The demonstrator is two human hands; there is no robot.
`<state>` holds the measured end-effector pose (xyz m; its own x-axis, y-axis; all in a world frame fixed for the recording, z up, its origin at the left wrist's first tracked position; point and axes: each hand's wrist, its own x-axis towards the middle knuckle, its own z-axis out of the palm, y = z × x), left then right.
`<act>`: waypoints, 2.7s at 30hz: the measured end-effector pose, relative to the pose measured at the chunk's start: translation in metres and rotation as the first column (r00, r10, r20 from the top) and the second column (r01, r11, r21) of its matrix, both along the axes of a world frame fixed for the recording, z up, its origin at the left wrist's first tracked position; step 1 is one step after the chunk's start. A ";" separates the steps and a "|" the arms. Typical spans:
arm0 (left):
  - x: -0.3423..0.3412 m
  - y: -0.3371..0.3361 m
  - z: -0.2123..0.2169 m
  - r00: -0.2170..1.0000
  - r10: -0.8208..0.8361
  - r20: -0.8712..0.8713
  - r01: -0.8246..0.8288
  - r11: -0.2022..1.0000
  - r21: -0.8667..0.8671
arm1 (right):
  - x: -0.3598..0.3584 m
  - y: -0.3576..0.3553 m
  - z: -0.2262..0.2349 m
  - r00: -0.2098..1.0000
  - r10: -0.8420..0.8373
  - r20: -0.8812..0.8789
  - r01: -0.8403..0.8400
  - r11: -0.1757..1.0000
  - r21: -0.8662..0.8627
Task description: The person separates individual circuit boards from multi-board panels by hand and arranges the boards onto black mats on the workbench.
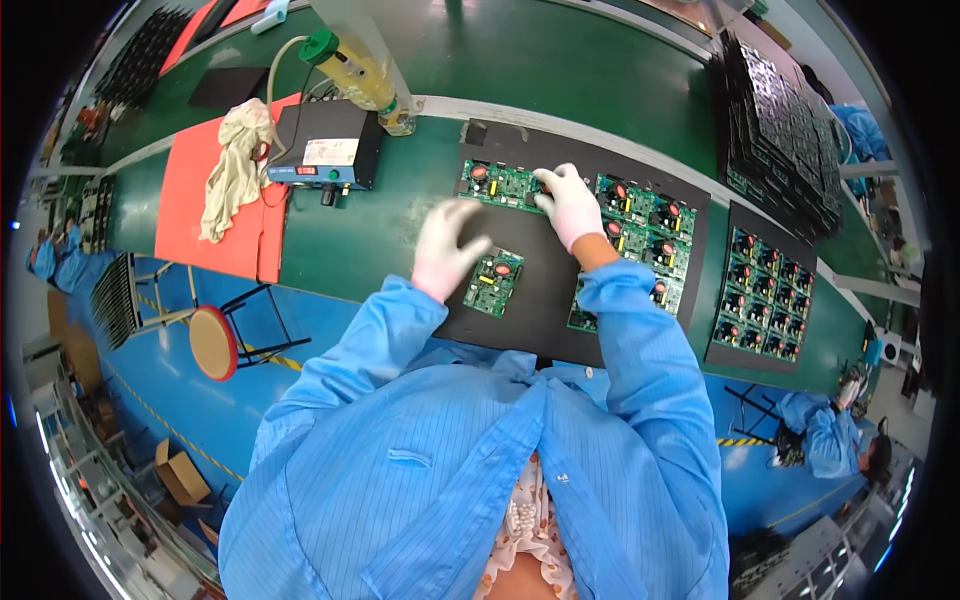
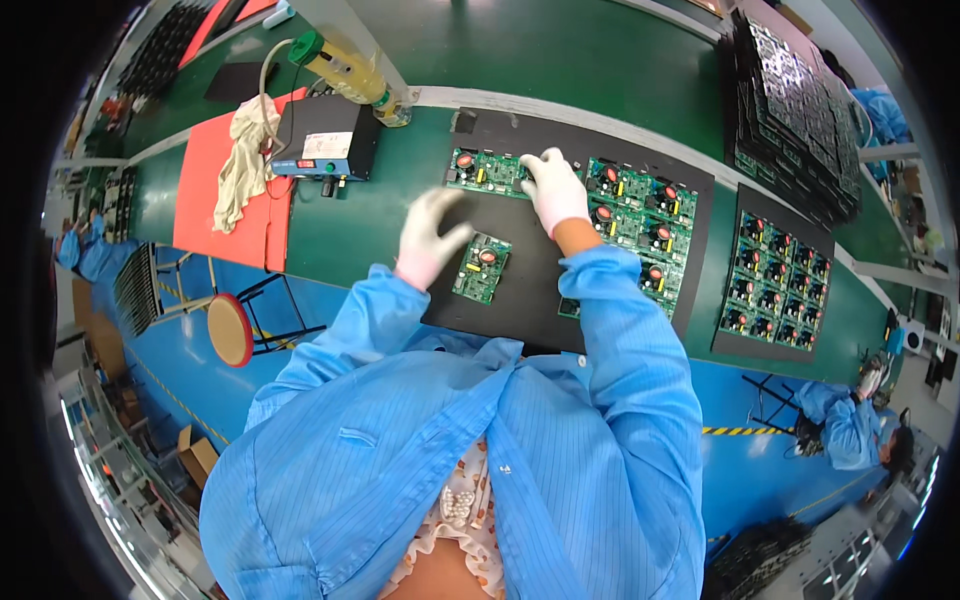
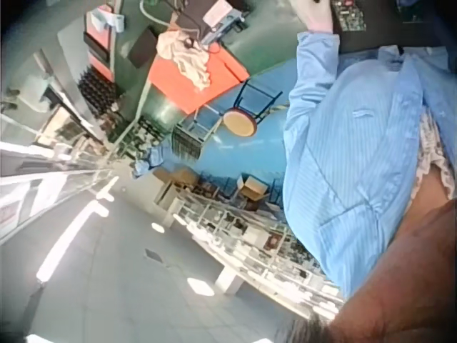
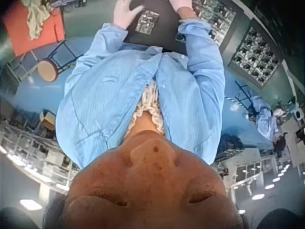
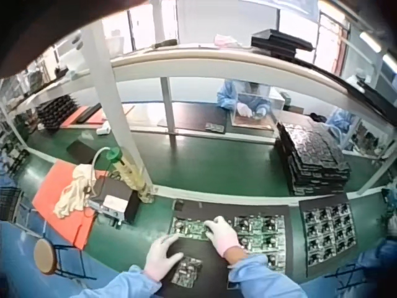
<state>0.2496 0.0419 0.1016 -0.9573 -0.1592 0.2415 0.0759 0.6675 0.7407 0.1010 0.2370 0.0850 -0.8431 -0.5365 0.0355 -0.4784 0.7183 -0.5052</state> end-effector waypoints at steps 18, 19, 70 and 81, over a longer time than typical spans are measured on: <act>-0.066 -0.015 0.055 0.924 -0.247 0.293 -0.020 0.734 0.679 | 0.048 0.039 0.069 0.926 0.003 -0.378 0.011 0.999 0.034; -0.063 -0.011 0.061 0.936 -0.231 0.267 0.007 0.769 0.639 | 0.046 0.044 0.074 0.916 0.010 -0.401 -0.005 1.000 0.013; -0.157 -0.033 0.009 0.849 -0.523 -0.070 0.487 0.828 -0.279 | -0.027 -0.012 0.008 0.882 -0.458 -0.109 0.454 0.889 -0.056; -0.031 -0.008 -0.016 0.789 -0.606 0.100 0.608 0.748 -0.264 | 0.005 0.136 0.016 0.822 -0.519 -0.235 0.494 0.855 -0.161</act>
<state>0.2187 0.0343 0.0856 -0.8315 0.5261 0.1783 0.5292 0.6529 0.5419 0.1062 0.3732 0.1006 -0.9476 -0.0204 0.3188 -0.1822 0.8542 -0.4870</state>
